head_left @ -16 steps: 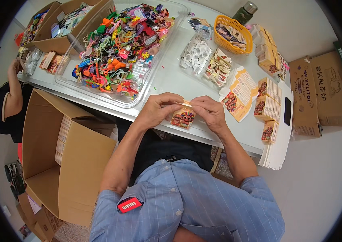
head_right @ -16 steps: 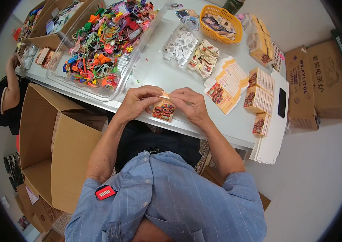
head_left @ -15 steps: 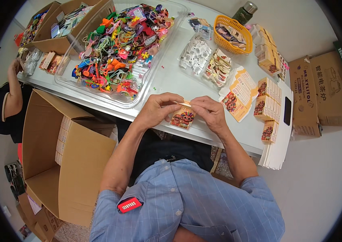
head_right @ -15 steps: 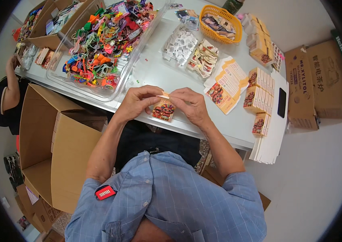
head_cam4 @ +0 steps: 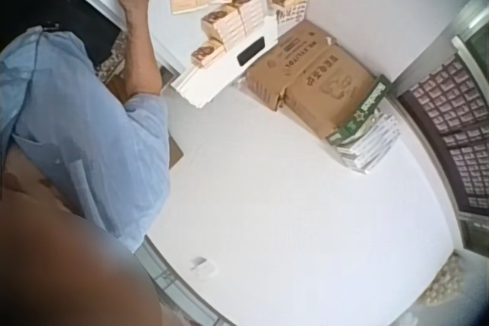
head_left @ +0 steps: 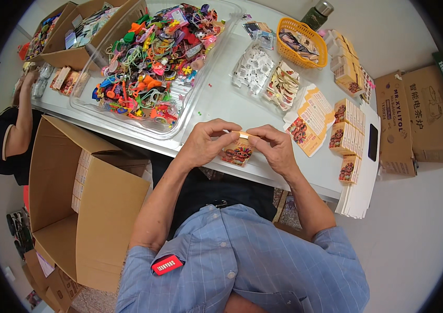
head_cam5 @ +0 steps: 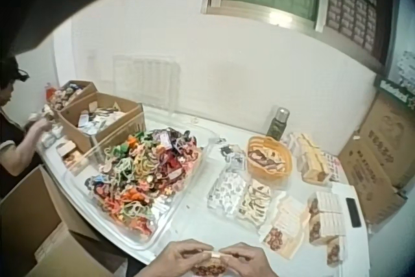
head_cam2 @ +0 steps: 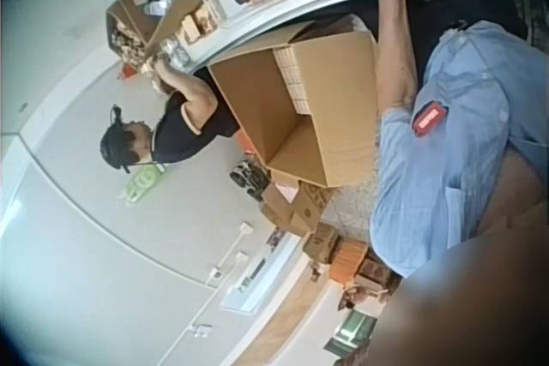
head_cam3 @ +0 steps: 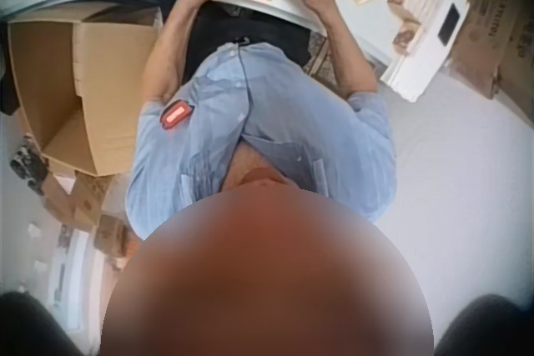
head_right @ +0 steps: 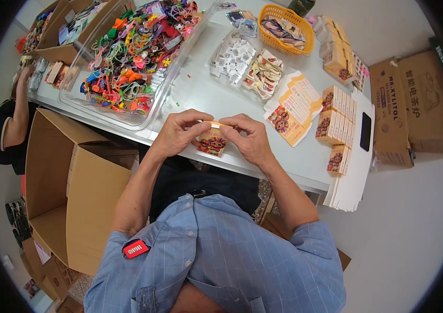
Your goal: Folding and assembling small cardboard product boxes at a workstation.
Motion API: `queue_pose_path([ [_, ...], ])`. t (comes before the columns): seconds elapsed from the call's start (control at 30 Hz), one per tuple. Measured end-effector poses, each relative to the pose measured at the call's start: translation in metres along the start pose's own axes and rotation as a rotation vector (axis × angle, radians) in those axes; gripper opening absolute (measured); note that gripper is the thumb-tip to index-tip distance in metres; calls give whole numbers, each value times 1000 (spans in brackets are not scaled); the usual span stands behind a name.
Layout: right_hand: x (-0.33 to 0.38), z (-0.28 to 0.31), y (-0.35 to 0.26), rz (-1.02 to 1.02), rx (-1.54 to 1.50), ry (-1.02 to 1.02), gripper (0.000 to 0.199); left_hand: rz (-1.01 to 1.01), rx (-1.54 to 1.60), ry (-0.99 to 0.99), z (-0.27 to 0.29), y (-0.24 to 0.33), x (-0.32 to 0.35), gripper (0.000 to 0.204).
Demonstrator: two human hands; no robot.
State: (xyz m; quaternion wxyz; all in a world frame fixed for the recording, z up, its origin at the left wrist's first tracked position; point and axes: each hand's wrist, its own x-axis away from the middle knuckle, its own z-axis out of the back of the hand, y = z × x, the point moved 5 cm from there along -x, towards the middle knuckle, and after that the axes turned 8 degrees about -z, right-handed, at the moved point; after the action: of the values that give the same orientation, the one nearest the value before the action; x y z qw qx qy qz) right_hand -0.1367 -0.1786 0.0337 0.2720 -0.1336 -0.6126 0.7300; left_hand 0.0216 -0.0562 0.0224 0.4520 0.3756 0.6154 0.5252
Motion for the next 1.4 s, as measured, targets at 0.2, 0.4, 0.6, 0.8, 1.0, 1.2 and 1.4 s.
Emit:
queue_pose_path([
  [0.2,1,-1,-4,-15,-21,17,18,88,17,-6,0,-3,1,24],
  [0.4,1,0,-4,-22,-22,37,16,181,70,-12,-2,2,-1,23],
  [0.6,4,-1,-3,119,52,82,16,102,-4,-38,-2,-1,-3,24],
  [0.8,8,-3,-1,303,109,125,18,-224,-201,-78,2,3,2,21],
  [1.0,21,-9,0,409,140,80,26,-121,-130,-36,1,-1,12,22],
  [1.2,23,-15,8,409,152,159,31,-234,-120,-7,-1,-3,10,20],
  [1.4,35,-20,13,201,122,237,46,-68,-5,114,-6,-19,10,18],
])
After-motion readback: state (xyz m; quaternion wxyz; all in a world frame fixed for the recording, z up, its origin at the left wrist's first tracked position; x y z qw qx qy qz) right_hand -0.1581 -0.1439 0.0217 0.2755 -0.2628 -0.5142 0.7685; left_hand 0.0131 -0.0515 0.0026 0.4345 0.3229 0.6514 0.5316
